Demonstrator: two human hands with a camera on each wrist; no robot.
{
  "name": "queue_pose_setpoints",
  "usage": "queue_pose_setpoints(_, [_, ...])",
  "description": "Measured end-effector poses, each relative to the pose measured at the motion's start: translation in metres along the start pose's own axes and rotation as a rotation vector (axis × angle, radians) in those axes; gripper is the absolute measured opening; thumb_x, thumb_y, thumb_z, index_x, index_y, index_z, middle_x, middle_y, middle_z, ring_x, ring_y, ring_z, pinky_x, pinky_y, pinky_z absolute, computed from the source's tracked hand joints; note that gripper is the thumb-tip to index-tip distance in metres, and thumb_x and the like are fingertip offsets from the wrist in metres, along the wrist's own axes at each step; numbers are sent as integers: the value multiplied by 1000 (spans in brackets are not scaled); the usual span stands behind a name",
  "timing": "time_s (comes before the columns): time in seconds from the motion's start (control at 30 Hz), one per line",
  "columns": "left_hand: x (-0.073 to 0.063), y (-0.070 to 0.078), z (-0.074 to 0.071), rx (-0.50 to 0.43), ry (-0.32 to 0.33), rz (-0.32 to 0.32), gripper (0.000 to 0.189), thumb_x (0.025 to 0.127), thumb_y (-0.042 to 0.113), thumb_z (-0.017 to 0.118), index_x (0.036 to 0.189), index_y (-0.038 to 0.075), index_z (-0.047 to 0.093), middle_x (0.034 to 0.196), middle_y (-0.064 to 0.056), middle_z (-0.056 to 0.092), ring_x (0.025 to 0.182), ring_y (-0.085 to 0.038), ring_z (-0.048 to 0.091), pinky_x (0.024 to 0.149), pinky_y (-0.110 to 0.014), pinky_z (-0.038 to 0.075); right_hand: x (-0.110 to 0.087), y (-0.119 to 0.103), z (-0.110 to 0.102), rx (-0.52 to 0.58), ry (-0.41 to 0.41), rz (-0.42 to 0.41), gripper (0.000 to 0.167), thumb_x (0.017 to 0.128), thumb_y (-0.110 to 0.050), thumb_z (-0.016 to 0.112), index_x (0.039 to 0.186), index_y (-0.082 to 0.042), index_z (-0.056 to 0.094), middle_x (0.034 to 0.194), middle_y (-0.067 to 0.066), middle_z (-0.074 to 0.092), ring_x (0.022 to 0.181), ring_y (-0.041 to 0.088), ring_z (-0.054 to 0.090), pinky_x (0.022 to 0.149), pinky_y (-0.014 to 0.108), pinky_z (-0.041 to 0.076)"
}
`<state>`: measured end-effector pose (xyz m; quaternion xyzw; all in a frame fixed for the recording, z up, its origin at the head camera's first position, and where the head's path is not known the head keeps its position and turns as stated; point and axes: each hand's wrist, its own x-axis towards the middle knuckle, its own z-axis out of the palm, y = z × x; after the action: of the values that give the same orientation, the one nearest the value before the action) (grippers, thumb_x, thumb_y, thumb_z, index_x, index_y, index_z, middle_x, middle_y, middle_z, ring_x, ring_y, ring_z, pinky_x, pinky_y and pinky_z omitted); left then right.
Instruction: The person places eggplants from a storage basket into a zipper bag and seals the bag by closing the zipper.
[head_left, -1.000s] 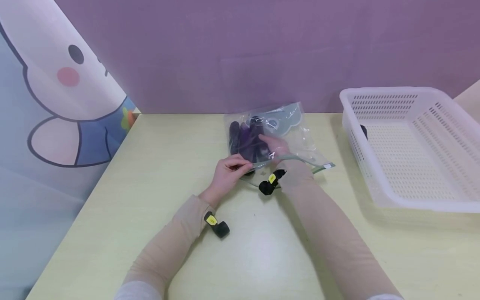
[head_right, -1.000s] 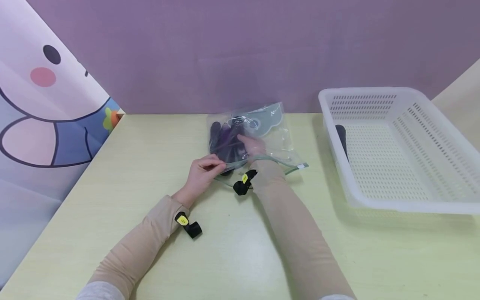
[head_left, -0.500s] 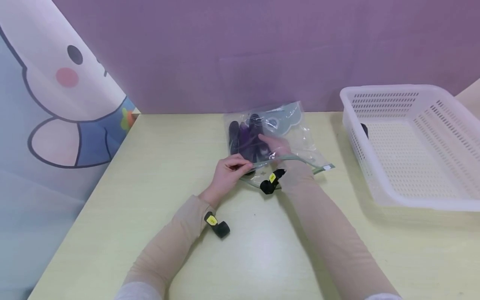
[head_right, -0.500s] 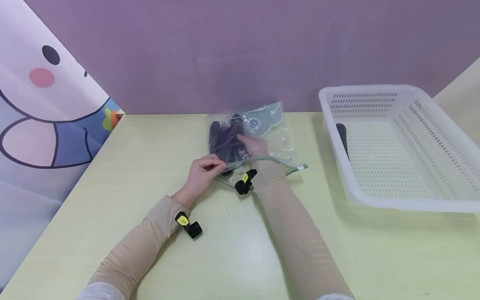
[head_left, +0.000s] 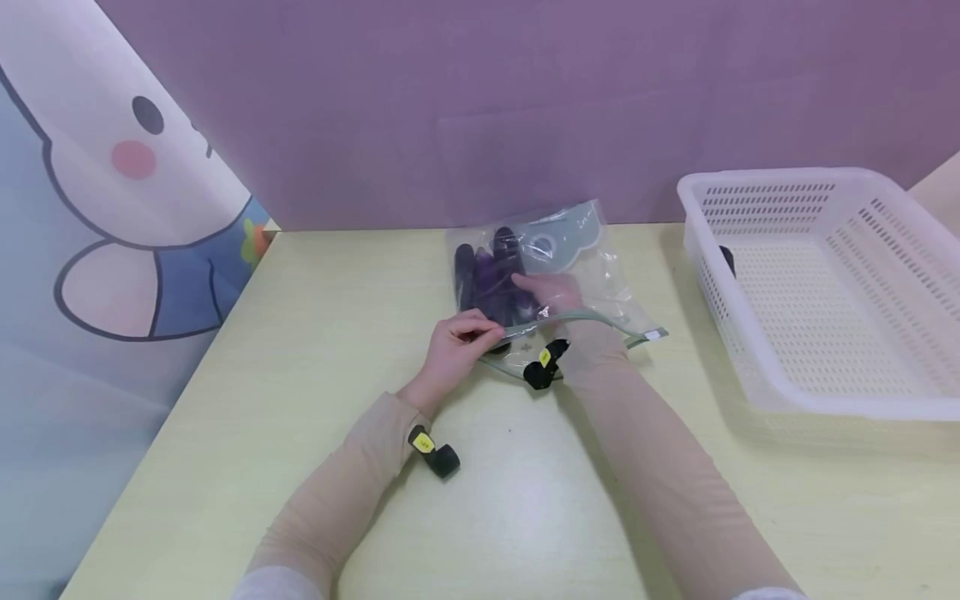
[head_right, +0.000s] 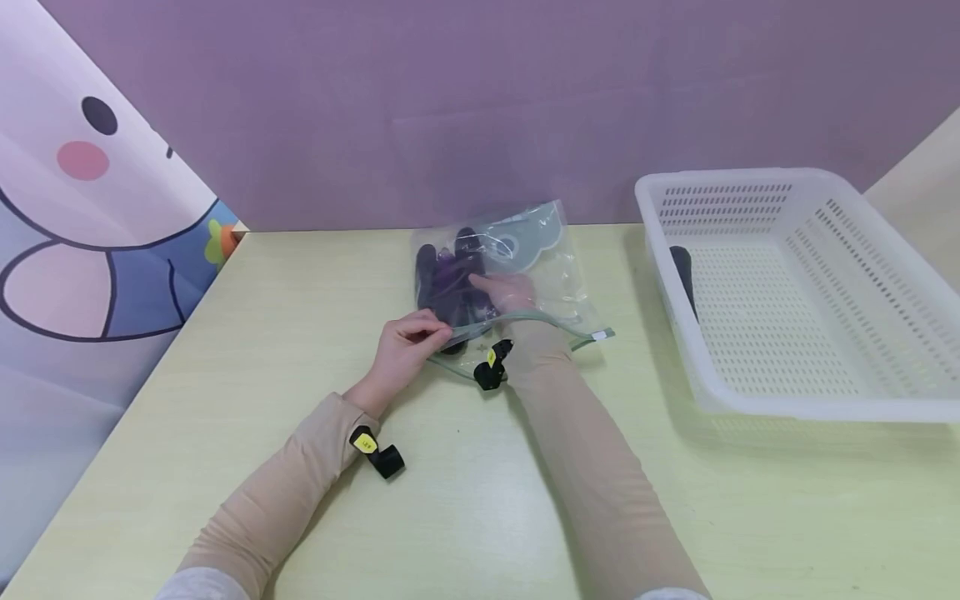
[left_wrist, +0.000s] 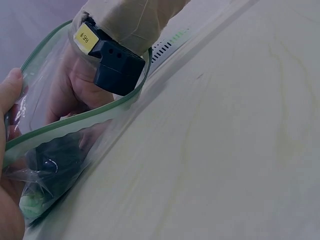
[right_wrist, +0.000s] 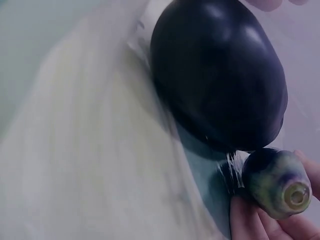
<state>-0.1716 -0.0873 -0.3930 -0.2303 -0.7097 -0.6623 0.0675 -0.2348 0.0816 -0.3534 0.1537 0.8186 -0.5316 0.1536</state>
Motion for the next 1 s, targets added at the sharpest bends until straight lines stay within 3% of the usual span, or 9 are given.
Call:
queue_pose_setpoints(0.53, [-1, 1, 0, -10, -7, 35, 7, 80, -12, 65, 86, -17, 66, 74, 18, 61, 69, -2, 53, 63, -16, 43, -2, -1, -1, -16, 10, 29, 74, 84, -48, 65, 137, -1, 42, 140, 16, 46, 124, 30, 47, 103, 40, 40])
queue_pose_setpoints(0.83, [-1, 1, 0, 0, -2, 32, 8, 80, -11, 65, 86, -16, 66, 74, 17, 61, 68, -2, 53, 63, -16, 43, -2, -3, 2, -24, 3, -136, 57, 90, -32, 63, 134, -1, 44, 135, 16, 51, 124, 30, 47, 107, 39, 36])
queue_pose_setpoints(1.0, [0, 2, 0, 0, 4, 28, 8, 80, -11, 66, 86, -16, 66, 73, 17, 60, 68, -2, 52, 62, -16, 42, -1, -2, 3, -102, 18, -223, 49, 91, -26, 62, 130, 0, 48, 128, 18, 56, 118, 31, 52, 103, 39, 39])
